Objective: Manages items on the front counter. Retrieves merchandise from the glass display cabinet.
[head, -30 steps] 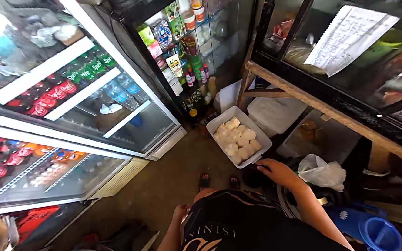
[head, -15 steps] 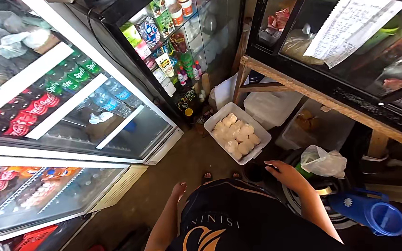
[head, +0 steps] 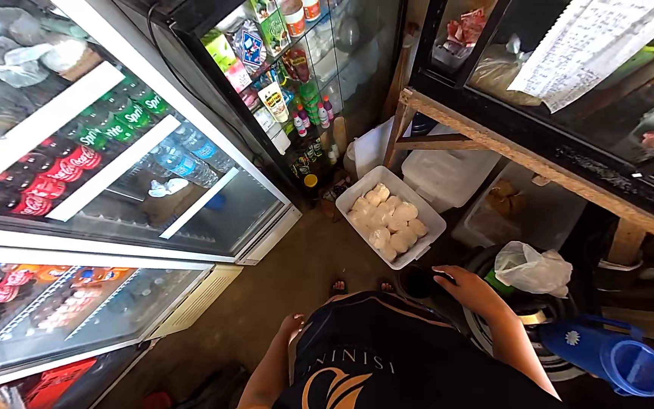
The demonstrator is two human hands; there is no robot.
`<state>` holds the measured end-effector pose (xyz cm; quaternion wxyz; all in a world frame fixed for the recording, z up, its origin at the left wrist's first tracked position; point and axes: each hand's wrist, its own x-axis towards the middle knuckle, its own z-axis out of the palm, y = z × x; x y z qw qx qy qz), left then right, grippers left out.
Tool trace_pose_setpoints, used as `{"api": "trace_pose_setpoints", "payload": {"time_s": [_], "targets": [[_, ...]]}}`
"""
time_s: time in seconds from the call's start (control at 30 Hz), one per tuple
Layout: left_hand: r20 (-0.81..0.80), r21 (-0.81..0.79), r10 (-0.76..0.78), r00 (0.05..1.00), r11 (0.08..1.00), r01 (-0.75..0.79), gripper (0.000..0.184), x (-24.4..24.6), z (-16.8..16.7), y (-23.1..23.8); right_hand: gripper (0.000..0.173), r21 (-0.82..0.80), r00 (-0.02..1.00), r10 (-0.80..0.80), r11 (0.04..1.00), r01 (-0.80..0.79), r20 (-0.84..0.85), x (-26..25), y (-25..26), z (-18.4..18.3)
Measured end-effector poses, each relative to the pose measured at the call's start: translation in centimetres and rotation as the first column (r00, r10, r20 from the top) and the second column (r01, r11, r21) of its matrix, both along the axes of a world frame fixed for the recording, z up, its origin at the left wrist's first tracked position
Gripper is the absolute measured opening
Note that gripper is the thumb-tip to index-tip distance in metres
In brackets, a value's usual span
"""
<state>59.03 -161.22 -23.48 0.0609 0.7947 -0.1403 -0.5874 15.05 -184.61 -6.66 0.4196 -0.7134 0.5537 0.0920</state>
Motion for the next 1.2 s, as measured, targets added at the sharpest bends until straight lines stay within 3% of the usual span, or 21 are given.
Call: {"api": "trace_pose_setpoints", "payload": {"time_s": [0.23, 0.53, 0.6, 0.7, 0.77, 0.8, 0.87, 0.9, 0.97, 1.07, 1.13, 1.2], "targets": [[0.015, -0.047, -0.016, 1.000, 0.999, 0.017, 0.040, -1.6, 1.4, -2.1, 0.048, 0.050, 0.992, 0.126, 0.991, -0.125, -0.004, 1.4, -2.0, -0.2], [0.059, -0.006, 0.017, 0.998, 1.000, -0.017, 0.040, -1.8, 2.6, -0.6, 0.049, 0.107, 0.937, 0.349, 0.931, -0.350, 0.027, 7.0, -5.9, -2.3], [0.066, -0.036, 0.013, 0.998, 0.999, -0.010, 0.042, -0.8, 0.7, 2.2, 0.050, 0.167, 0.911, 0.412, 0.897, -0.410, 0.024, 9.1, -6.3, -3.4], [0.177, -0.184, 0.096, 0.979, 0.981, -0.063, 0.045, 1.5, -7.4, 9.7, 0.050, 0.236, 0.878, 0.480, 0.853, -0.466, 0.000, 13.0, -7.4, -4.6], [0.082, 0.026, 0.085, 0.993, 0.996, -0.087, 0.045, 3.8, -6.2, 11.2, 0.048, 0.216, 0.884, 0.466, 0.862, -0.459, 0.021, 16.0, -8.2, -5.1], [-0.010, 0.120, 0.022, 1.000, 0.993, -0.020, 0.048, 5.3, -5.5, 12.1, 0.047, 0.198, 0.891, 0.452, 0.871, -0.449, 0.032, 17.6, -8.7, -5.2], [0.034, -0.005, -0.053, 0.998, 0.999, 0.053, 0.049, 8.3, -9.8, 15.7, 0.046, 0.166, 0.900, 0.435, 0.886, -0.434, 0.032, 20.7, -9.9, -4.9], [0.034, 0.031, -0.017, 0.999, 0.999, 0.016, 0.046, 9.5, -9.9, 15.6, 0.045, 0.155, 0.903, 0.426, 0.890, -0.428, 0.043, 22.1, -10.2, -5.0], [0.069, 0.132, -0.007, 0.998, 0.991, -0.003, 0.041, 12.0, -5.6, 10.7, 0.042, 0.110, 0.913, 0.396, 0.908, -0.405, 0.096, 24.6, -10.6, -5.5], [0.039, 0.125, -0.262, 0.964, 0.959, 0.256, 0.040, 15.7, 1.4, 1.8, 0.037, 0.051, 0.928, 0.345, 0.934, -0.354, 0.141, 26.8, -11.6, -5.9], [0.049, 0.076, -0.366, 0.929, 0.929, 0.362, 0.040, 18.8, 3.3, -3.2, 0.032, 0.060, 0.942, 0.302, 0.948, -0.313, 0.147, 27.7, -12.4, -5.7], [0.090, -0.002, -0.323, 0.942, 0.946, 0.324, 0.040, 20.8, 4.8, -9.0, 0.031, 0.073, 0.954, 0.261, 0.959, -0.274, 0.151, 28.4, -13.7, -5.6]]}}
